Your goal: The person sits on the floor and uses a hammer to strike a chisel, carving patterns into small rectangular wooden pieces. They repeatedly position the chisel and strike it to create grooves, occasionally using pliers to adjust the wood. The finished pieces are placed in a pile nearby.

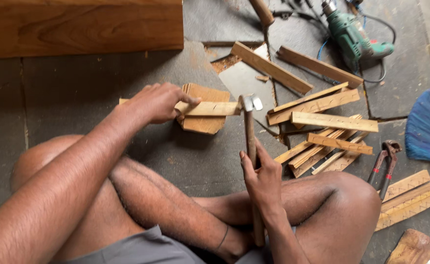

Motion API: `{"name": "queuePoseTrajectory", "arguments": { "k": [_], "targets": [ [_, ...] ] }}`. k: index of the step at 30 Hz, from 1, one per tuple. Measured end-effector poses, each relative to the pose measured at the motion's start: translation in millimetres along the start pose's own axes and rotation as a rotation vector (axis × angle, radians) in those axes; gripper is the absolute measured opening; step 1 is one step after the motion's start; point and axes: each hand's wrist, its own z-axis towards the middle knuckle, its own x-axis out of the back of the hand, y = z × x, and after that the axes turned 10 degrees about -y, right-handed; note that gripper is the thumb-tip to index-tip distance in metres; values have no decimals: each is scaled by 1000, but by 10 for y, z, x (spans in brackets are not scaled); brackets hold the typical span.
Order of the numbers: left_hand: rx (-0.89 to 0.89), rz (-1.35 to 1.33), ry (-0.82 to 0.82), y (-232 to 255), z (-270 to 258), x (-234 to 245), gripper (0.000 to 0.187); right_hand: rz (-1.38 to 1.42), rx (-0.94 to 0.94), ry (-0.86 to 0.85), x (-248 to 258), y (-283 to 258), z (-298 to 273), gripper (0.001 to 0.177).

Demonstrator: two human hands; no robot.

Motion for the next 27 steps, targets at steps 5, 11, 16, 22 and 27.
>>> {"name": "queuePoseTrajectory", "arguments": {
  "k": [5, 11, 16, 22, 27],
  "targets": [
    [-277, -79, 217, 60, 81, -58, 45, 379, -170, -31, 132, 90, -90, 28],
    [-274, 61, 154, 243, 343, -125, 49, 526, 42, -108, 364, 65, -191, 44],
    [-273, 9, 174, 151, 396, -134, 50, 500, -34, -76, 292, -126, -240, 59],
    [-300, 33, 219, 126, 389, -202, 50, 281, 45, -49, 173, -207, -241, 56],
    [-239, 51, 153, 152, 412, -166, 48, 157, 199, 14, 148, -181, -280, 58]
  ]
}}
